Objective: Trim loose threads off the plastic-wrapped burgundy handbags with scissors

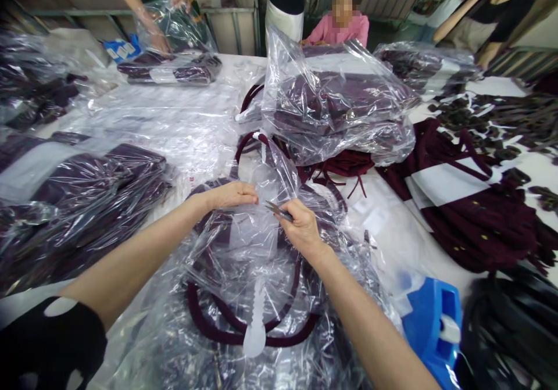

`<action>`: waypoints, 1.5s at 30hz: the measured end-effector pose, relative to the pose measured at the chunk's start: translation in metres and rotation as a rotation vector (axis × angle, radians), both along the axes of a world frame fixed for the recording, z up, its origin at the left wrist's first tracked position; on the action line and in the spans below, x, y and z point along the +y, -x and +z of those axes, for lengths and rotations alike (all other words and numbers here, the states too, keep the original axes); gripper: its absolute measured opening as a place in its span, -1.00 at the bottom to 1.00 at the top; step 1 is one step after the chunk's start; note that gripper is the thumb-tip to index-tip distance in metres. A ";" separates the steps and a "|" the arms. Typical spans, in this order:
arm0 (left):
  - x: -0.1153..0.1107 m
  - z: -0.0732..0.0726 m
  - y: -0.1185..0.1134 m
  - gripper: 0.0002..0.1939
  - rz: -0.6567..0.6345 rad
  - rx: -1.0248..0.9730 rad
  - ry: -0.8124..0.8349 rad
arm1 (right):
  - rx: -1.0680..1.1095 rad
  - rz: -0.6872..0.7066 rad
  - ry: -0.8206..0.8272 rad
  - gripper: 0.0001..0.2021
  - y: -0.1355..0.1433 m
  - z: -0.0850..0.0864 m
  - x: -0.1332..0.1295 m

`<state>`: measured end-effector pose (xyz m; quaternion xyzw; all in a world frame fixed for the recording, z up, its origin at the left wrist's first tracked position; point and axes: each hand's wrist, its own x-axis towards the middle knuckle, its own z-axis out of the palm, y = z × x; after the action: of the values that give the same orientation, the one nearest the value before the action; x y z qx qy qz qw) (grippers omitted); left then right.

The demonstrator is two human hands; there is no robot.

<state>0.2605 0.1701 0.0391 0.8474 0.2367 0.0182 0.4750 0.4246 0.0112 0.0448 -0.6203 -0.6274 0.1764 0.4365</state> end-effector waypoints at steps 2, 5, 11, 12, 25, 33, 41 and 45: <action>0.003 0.000 0.006 -0.82 0.000 -0.005 -0.062 | 0.009 -0.003 -0.008 -0.89 0.000 -0.002 0.000; 0.005 0.000 0.010 -0.80 0.013 -0.034 -0.201 | 0.016 -0.010 -0.022 -0.91 0.001 -0.004 0.000; 0.011 -0.010 0.002 -0.74 0.179 -0.091 -0.470 | -0.006 -0.022 -0.022 -0.90 0.004 -0.002 0.002; 0.010 -0.009 0.001 -0.73 0.188 -0.103 -0.471 | -0.004 -0.033 -0.021 -0.89 0.004 -0.002 0.003; -0.056 -0.024 0.001 -0.85 0.543 -0.118 -0.545 | -0.067 -0.054 -0.004 -0.91 0.000 0.014 0.034; -0.036 -0.021 -0.009 -0.73 0.698 0.013 -0.164 | -0.264 -0.043 0.058 -0.95 -0.004 0.012 0.077; -0.022 -0.016 0.006 -0.89 0.612 -0.060 0.508 | -0.299 0.009 0.153 -0.94 -0.005 0.003 0.106; -0.020 -0.016 0.010 -0.80 0.630 -0.171 0.689 | -0.249 0.018 -0.024 -0.91 -0.005 0.005 0.095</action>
<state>0.2504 0.1501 0.0226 0.5231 0.4345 0.1513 0.7174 0.4296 0.1062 0.0496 -0.6263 -0.6845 0.0944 0.3610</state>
